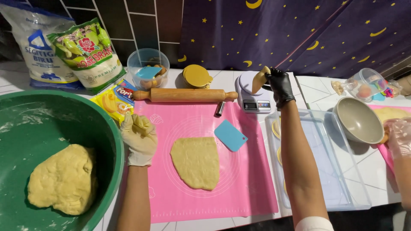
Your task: Rolling out dough with a rolling pin, cutting it into portions with a scraper, weighing portions on a scale, and shaping them by hand.
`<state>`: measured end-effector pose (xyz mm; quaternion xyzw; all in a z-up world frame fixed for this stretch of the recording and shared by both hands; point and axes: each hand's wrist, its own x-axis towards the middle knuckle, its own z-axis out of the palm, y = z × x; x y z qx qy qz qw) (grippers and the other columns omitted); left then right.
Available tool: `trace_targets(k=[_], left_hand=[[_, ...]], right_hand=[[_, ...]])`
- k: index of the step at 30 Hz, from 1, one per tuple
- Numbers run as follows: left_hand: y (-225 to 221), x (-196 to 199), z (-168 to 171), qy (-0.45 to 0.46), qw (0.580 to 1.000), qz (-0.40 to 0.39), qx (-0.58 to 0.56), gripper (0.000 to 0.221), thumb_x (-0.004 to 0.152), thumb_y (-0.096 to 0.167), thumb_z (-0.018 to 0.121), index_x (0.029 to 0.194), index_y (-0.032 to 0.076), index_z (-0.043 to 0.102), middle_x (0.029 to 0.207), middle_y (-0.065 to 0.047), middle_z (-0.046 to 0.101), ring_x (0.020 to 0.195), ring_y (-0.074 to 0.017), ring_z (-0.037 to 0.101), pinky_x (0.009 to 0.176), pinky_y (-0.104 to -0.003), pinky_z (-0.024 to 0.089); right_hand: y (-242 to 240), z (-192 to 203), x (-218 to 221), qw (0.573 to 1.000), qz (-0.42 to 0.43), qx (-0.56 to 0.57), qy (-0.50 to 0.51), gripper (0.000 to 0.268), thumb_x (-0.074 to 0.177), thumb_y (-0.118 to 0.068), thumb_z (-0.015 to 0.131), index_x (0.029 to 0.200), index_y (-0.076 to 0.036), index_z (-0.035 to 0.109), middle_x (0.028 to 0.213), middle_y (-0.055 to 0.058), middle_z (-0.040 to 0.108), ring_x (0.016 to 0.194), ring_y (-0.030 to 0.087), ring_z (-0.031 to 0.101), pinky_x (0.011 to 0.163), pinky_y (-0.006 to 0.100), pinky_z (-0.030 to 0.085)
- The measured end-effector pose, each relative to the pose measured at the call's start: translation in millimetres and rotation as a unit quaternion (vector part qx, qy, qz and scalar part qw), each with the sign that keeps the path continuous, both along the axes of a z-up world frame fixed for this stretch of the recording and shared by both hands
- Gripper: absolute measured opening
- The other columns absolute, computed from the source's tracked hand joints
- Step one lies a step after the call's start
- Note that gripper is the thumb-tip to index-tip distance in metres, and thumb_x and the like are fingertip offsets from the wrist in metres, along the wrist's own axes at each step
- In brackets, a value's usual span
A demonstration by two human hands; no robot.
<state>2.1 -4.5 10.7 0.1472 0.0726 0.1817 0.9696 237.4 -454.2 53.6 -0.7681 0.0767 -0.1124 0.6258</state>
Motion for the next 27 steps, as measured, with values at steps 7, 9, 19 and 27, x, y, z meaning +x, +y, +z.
trace_targets(k=[7,9,19,27], left_hand=[[1.7,2.0,-1.8,-0.009,1.000,-0.015,-0.015,0.035,0.104,0.032,0.060,0.073,0.019,0.049,0.063,0.007,0.043,0.060,-0.0024,0.050,0.043,-0.012,0.039],[0.3,0.6,1.7,-0.010,1.000,-0.012,-0.008,0.035,0.104,0.032,0.060,0.073,0.017,0.051,0.063,0.006,0.046,0.061,-0.0027,0.052,0.044,-0.012,0.040],[5.0,6.4,-10.0,-0.007,1.000,-0.026,-0.001,0.037,0.102,0.036,0.060,0.072,0.016,0.049,0.065,0.007,0.044,0.058,-0.0033,0.049,0.046,-0.012,0.039],[4.7,6.8,-11.8,-0.007,1.000,-0.020,-0.001,0.038,0.101,0.037,0.061,0.072,0.015,0.050,0.064,0.006,0.045,0.057,-0.0048,0.050,0.046,-0.013,0.039]], right_hand=[[6.1,-24.3,25.8,0.998,-0.013,0.062,-0.008,0.033,0.097,-0.010,0.068,0.128,0.002,0.064,0.108,0.023,0.072,0.084,0.035,0.077,0.077,0.051,0.066],[4.6,-38.4,36.6,0.997,-0.027,0.069,-0.005,0.032,0.097,-0.011,0.068,0.127,0.000,0.066,0.108,0.021,0.073,0.084,0.034,0.078,0.077,0.050,0.067],[-39.9,-88.7,57.6,0.998,-0.050,0.017,0.016,0.030,0.097,-0.013,0.068,0.125,-0.001,0.066,0.105,0.021,0.072,0.086,0.034,0.076,0.074,0.048,0.066],[-50.8,-103.4,61.0,0.995,-0.043,-0.078,0.036,0.026,0.097,-0.016,0.065,0.121,-0.008,0.072,0.101,0.023,0.072,0.084,0.037,0.074,0.072,0.045,0.065]])
